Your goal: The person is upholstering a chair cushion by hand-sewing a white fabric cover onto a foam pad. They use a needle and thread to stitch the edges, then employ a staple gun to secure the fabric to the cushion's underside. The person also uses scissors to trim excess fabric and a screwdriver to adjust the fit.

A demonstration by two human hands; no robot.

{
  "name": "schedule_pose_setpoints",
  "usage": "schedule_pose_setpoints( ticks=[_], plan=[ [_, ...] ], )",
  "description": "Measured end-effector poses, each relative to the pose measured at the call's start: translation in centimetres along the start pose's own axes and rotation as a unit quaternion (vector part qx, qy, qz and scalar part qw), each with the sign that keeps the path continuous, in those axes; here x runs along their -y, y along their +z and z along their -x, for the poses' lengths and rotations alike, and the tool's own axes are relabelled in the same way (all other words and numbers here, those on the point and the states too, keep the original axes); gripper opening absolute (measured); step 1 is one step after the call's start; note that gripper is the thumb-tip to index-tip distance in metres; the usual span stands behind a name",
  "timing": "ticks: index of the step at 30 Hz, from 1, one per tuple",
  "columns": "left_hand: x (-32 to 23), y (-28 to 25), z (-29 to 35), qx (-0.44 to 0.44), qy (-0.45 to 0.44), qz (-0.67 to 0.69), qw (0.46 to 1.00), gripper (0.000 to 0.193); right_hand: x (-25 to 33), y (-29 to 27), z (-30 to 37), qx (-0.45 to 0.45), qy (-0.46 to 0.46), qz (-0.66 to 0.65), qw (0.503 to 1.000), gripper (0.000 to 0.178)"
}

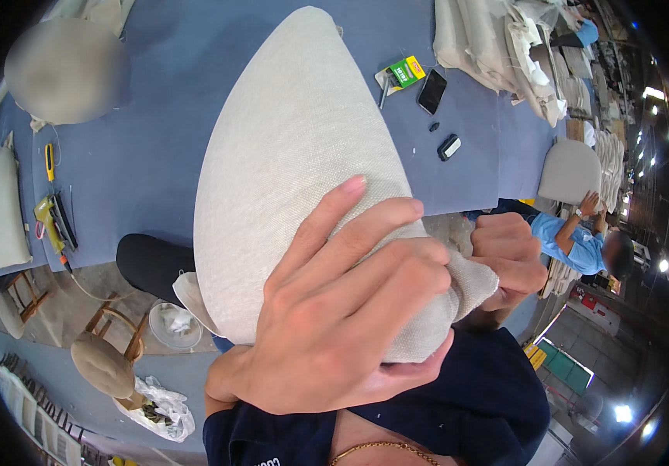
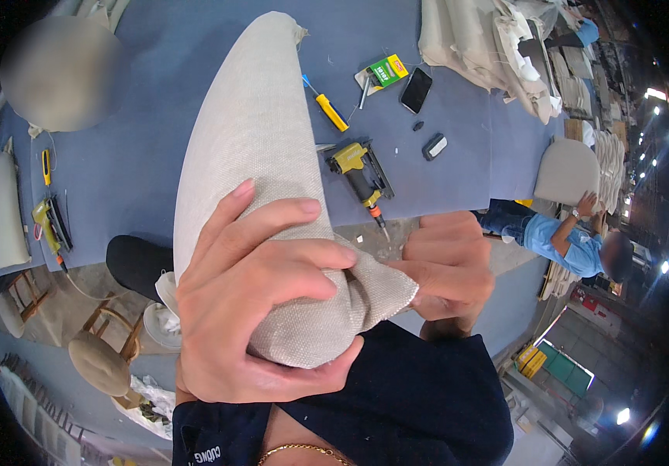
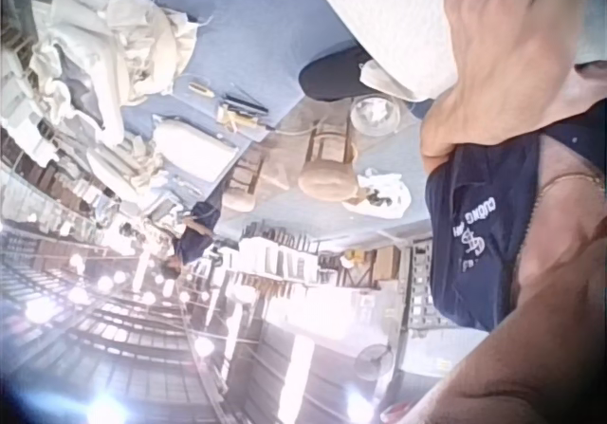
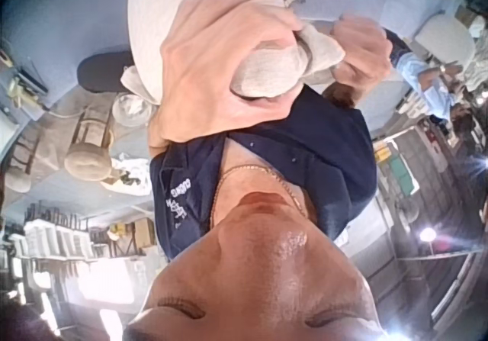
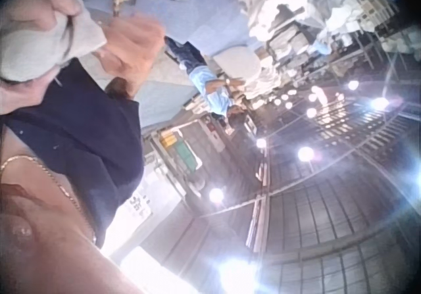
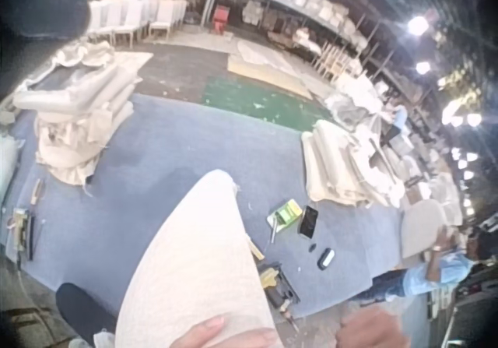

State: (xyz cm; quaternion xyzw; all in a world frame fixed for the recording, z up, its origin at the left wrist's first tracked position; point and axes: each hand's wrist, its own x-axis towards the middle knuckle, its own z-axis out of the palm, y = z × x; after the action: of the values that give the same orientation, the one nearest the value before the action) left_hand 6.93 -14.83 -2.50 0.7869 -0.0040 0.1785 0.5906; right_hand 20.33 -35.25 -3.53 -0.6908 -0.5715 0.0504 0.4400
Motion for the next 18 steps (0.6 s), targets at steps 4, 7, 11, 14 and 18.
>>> schedule_pose_setpoints(
  ticks=[4,7,11,14,18],
  plan=[
    [0.3,0.1,0.0,0.004,0.010,-0.003,1.000,0.043,-0.7,1.9,0.0,-0.046,-0.015,-0.045,0.998,0.021],
    [0.3,-1.0,0.1,-0.006,0.020,-0.017,1.000,0.044,-0.7,1.9,-0.8,-0.034,-0.020,-0.050,0.998,0.020],
    [0.6,-3.4,-0.1,-0.068,0.057,-0.066,0.994,0.047,-1.7,0.9,-1.2,-0.022,-0.029,-0.013,0.999,0.027],
    [1.2,-6.6,0.3,-0.127,0.116,-0.111,0.979,0.055,-2.5,3.0,-1.7,-0.116,0.013,-0.085,0.989,0.034],
    [2.9,-9.3,2.3,-0.252,0.076,-0.114,0.958,0.074,-4.2,6.5,-2.9,-0.175,0.169,-0.108,0.964,0.023]
  ],
)
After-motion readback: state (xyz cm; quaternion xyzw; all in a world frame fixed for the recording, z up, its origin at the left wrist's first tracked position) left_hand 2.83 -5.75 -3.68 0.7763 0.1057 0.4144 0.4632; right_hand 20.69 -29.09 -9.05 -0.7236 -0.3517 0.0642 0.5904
